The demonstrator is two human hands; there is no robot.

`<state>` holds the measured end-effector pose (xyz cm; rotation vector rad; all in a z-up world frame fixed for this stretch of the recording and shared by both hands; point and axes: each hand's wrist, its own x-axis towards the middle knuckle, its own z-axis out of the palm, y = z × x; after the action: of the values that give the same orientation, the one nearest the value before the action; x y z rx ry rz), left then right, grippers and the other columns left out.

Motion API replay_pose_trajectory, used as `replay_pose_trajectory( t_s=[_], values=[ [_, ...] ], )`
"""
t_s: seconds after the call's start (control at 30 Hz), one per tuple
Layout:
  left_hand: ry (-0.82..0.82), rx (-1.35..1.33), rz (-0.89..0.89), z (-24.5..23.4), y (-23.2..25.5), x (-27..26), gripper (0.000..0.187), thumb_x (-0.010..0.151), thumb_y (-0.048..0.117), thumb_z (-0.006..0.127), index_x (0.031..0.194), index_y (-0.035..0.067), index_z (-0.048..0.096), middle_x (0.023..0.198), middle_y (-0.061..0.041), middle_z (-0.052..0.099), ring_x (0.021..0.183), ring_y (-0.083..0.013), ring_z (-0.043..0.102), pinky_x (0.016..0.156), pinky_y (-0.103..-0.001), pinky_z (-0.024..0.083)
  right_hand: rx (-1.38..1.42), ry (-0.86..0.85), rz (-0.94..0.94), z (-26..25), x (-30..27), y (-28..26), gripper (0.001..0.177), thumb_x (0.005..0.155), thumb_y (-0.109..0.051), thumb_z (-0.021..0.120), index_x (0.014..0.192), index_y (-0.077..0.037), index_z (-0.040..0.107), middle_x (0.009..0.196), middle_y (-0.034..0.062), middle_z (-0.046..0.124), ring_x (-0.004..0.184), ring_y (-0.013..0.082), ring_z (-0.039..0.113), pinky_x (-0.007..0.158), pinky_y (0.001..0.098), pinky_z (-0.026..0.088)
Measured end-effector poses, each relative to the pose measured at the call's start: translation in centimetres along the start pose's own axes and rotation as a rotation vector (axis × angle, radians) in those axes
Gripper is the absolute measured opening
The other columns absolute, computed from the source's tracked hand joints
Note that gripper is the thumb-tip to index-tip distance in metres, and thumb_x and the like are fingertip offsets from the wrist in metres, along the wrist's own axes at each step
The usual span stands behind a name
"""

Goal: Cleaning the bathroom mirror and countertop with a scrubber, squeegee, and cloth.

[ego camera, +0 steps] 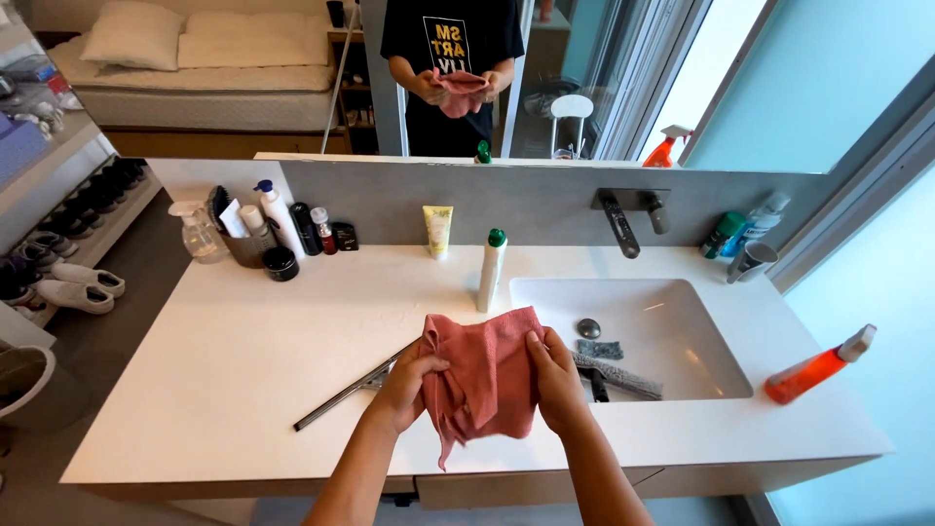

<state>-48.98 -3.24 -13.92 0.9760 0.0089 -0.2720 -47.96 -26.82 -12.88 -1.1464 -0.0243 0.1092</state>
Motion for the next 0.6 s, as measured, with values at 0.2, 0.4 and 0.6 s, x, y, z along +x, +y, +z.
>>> replay_pose_trajectory(
  t_s=[0.2, 0.4, 0.6],
  values=[
    [0.081, -0.042, -0.195, -6.2, -1.8, -3.0, 0.058, 0.087, 0.044, 0.068, 0.131, 0.006, 0.062, 0.128, -0.012, 0.071, 0.113, -0.0237, 0.07, 0.095, -0.039, 0.056, -0.564, 0.08, -0.047, 3.2, -1.2, 4.1, 0.029, 0.101, -0.028, 0.063, 0.111, -0.001, 0.068, 0.088, 0.0084, 0.07, 0.078, 0.0134, 0.061, 0.07, 0.031, 0.05],
    [0.216, 0.406, -0.081, -7.7, -5.8, -4.9, 0.08, 0.082, 0.04, 0.078, 0.149, 0.019, 0.04, 0.135, -0.009, 0.065, 0.12, -0.0224, 0.064, 0.091, -0.04, 0.053, -0.941, 0.074, -0.07, 6.1, -6.8, 3.0, 0.029, 0.094, -0.029, 0.068, 0.107, -0.003, 0.071, 0.077, 0.014, 0.073, 0.068, 0.0168, 0.066, 0.064, 0.0342, 0.053],
    [-0.194, 0.721, 0.188, -3.9, -6.3, -6.2, 0.047, 0.087, 0.019, 0.082, 0.129, 0.009, 0.066, 0.113, -0.008, 0.072, 0.101, -0.0165, 0.062, 0.087, -0.032, 0.052, -0.921, -0.088, -0.044, 4.0, -11.7, 3.9, 0.026, 0.09, -0.021, 0.068, 0.109, -0.003, 0.072, 0.081, 0.0108, 0.075, 0.071, 0.0146, 0.065, 0.069, 0.0311, 0.055]
  ],
)
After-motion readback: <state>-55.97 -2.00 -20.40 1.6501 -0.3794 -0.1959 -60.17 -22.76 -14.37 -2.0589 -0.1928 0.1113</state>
